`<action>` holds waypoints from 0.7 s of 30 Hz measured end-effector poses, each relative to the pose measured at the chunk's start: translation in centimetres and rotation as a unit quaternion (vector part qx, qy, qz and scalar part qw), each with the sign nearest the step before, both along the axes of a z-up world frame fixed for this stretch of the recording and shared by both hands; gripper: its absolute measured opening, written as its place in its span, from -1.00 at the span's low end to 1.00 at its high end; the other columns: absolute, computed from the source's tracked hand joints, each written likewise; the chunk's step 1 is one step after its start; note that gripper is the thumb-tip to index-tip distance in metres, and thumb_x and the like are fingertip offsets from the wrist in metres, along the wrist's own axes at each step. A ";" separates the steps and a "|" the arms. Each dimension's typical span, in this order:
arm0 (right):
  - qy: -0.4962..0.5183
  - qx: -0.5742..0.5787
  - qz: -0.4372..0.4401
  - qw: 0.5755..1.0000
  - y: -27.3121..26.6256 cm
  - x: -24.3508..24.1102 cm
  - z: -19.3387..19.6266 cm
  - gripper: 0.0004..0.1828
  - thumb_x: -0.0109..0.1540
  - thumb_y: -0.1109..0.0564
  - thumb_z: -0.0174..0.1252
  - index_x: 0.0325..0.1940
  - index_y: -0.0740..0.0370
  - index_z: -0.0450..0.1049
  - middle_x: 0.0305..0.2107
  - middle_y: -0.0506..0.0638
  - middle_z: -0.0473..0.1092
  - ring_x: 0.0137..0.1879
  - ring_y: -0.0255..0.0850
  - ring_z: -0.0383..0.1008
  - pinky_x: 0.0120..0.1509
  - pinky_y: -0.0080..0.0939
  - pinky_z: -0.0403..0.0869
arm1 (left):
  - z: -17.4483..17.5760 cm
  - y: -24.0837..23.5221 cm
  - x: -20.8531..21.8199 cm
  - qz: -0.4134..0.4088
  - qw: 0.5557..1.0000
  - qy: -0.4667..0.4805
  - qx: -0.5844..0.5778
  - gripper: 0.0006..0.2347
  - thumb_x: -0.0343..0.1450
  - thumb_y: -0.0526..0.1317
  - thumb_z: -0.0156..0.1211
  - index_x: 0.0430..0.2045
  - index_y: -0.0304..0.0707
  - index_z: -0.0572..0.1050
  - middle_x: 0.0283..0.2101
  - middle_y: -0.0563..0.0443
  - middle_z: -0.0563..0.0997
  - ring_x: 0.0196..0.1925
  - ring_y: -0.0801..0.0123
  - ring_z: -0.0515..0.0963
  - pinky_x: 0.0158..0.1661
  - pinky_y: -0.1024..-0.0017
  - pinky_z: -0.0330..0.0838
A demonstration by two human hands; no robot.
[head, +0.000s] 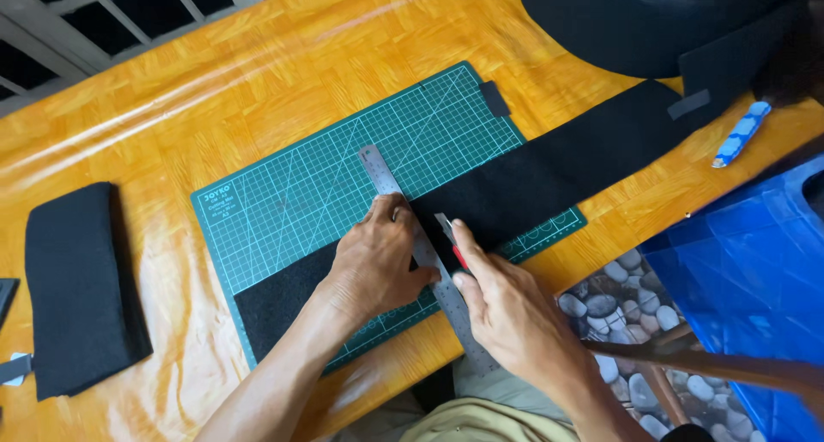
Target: The person measures and cuts a strip of black fabric on a green cutting mat using a metal ruler and a red utility knife. They repeatedly align the ruler and slice along its edge to trim the fabric.
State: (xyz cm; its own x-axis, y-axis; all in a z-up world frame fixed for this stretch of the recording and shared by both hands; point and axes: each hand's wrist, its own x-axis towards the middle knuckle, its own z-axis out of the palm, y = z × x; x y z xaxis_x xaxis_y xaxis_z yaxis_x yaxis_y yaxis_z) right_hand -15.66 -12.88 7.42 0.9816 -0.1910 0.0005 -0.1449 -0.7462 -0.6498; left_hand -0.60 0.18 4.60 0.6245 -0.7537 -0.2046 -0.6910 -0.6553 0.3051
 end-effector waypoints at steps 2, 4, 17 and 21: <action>0.011 0.031 0.006 0.999 -0.2 2.4 -0.3 -0.30 0.33 0.11 -0.01 0.58 0.16 0.09 -0.01 0.29 0.53 0.00 0.24 0.59 -0.02 0.18 0.57 | 0.7 -0.2 -0.2 -0.003 0.999 -0.010 0.030 -0.28 0.20 0.10 0.54 0.07 -0.48 0.39 0.26 -0.27 0.32 0.26 -0.21 0.43 0.10 0.03 0.50; 0.023 0.061 0.013 0.998 -0.2 4.2 -0.7 -0.30 0.34 0.13 -0.04 0.60 0.12 0.09 -0.07 0.39 0.53 0.00 0.35 0.59 -0.07 0.29 0.60 | 1.0 -0.2 -0.3 -0.004 0.998 -0.020 0.058 -0.25 0.22 0.12 0.50 0.12 -0.55 0.39 0.30 -0.32 0.33 0.40 -0.27 0.35 0.21 0.07 0.46; 0.139 -0.040 0.035 0.989 1.1 6.5 -0.6 -0.26 0.30 0.17 -0.16 0.62 0.10 0.02 -0.19 0.36 0.54 -0.03 0.33 0.60 -0.02 0.34 0.59 | -0.5 -0.1 0.2 -0.007 0.997 -0.055 0.046 -0.31 0.17 -0.05 0.55 0.12 -0.50 0.43 0.27 -0.28 0.38 0.37 -0.25 0.39 0.20 0.16 0.47; 0.186 -0.095 0.043 0.977 1.6 6.8 0.2 -0.23 0.26 0.15 -0.14 0.62 0.09 0.04 -0.24 0.32 0.54 -0.09 0.32 0.61 -0.06 0.40 0.58 | -0.8 0.0 0.1 -0.008 0.998 -0.054 0.028 -0.27 0.13 0.04 0.59 0.08 -0.51 0.46 0.24 -0.27 0.41 0.37 -0.27 0.40 0.23 0.16 0.44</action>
State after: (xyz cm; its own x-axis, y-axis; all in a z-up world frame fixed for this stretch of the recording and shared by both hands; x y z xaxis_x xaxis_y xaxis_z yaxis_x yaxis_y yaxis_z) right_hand -8.82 -11.23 7.67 0.9331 -0.1397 -0.3315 -0.2765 -0.8679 -0.4126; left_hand -0.47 0.16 3.81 0.6332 -0.7532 -0.1782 -0.7284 -0.6577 0.1920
